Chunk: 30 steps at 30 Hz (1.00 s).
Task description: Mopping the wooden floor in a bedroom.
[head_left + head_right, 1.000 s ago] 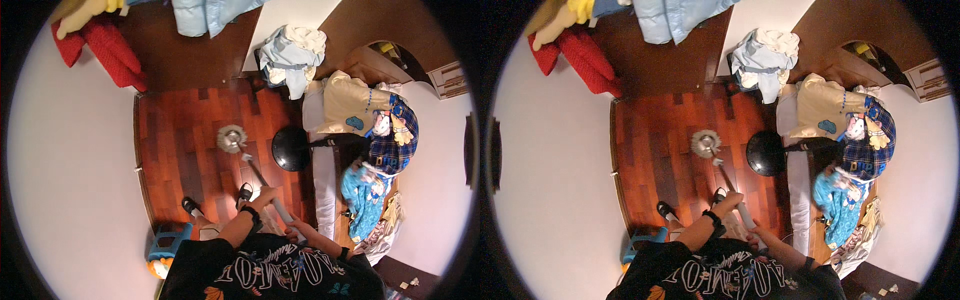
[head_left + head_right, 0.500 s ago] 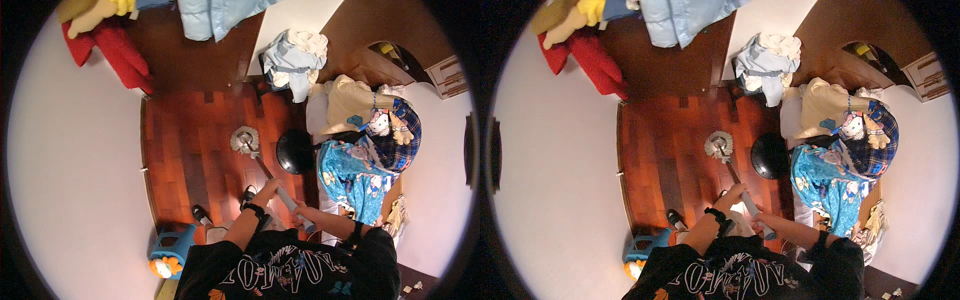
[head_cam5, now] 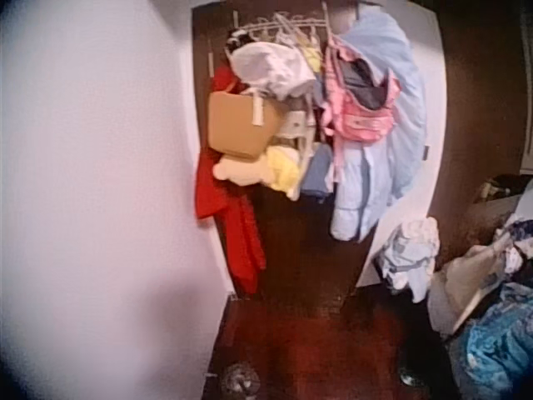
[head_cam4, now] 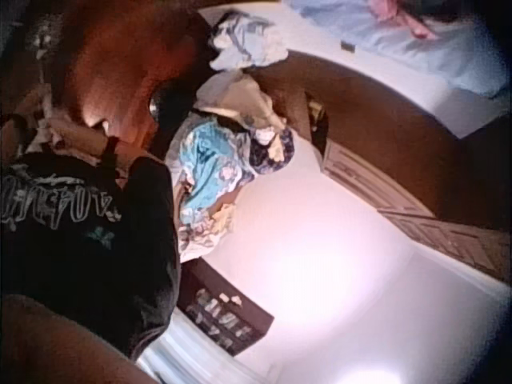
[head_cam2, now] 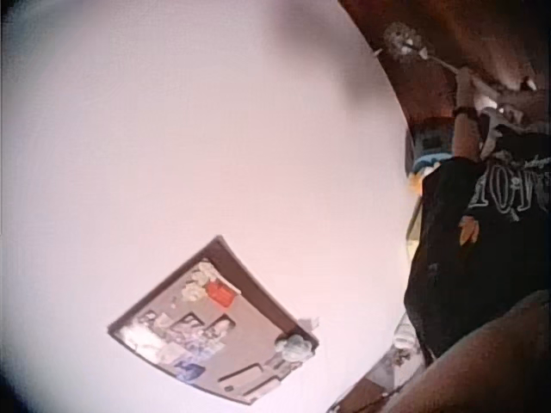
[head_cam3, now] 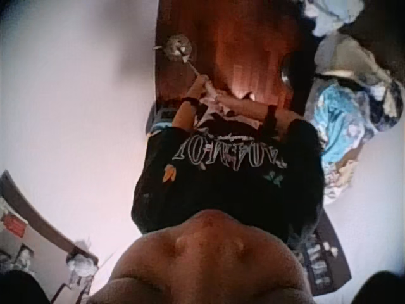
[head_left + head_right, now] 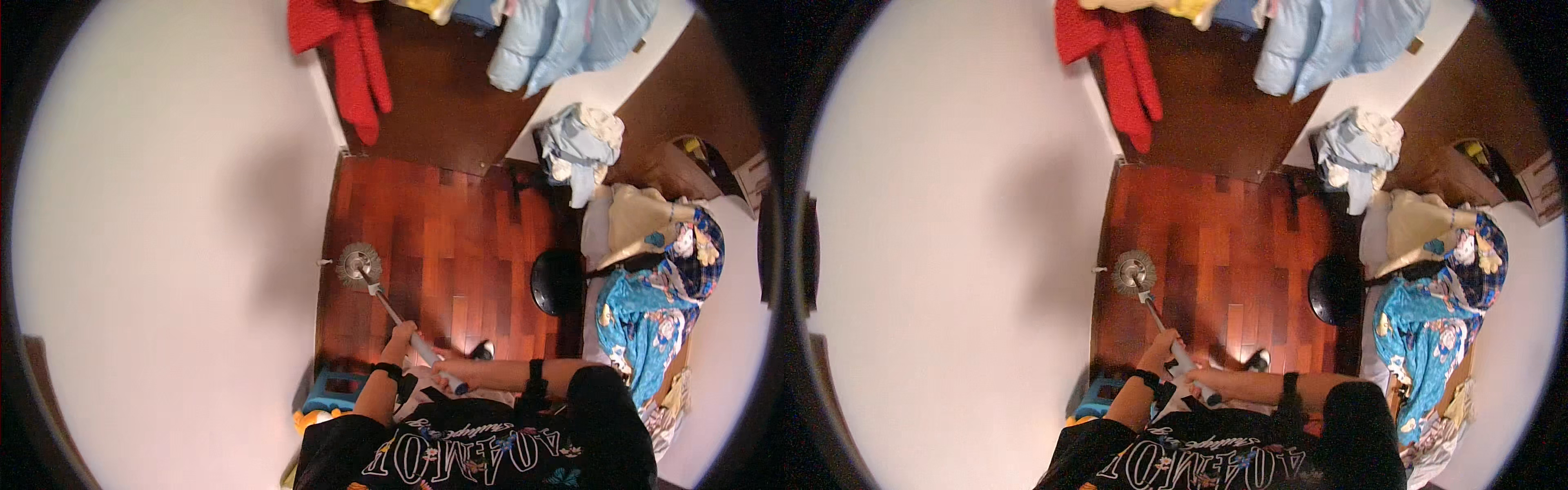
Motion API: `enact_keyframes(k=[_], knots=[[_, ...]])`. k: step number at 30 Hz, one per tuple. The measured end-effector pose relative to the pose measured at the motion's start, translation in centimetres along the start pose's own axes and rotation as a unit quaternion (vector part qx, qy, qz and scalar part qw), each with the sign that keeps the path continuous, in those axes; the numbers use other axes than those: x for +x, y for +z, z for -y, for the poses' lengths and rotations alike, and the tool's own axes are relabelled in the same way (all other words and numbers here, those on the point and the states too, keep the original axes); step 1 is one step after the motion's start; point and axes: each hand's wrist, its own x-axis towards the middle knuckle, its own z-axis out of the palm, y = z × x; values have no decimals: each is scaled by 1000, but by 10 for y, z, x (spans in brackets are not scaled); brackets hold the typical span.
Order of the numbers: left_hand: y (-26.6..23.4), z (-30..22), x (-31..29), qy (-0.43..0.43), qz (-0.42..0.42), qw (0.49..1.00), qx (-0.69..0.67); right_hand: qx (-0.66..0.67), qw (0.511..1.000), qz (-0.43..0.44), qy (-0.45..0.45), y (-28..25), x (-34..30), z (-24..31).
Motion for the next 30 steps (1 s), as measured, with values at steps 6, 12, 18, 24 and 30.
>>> enact_keyframes(k=[6,12,18,24,30], knots=[[-23,0,-32,-254,-141,949,-120,0,1000,-4,1,36,2,-28],[68,73,-55,-258,-77,963,-14,119,992,44,-13,-51,-57,-93],[219,196,-100,-317,56,947,-22,216,972,-47,-78,-185,-92,-269],[353,268,-153,-328,156,915,174,303,932,-84,-178,-272,-138,-383],[414,316,-191,-246,196,927,204,288,944,-147,-70,-303,-187,-414]])
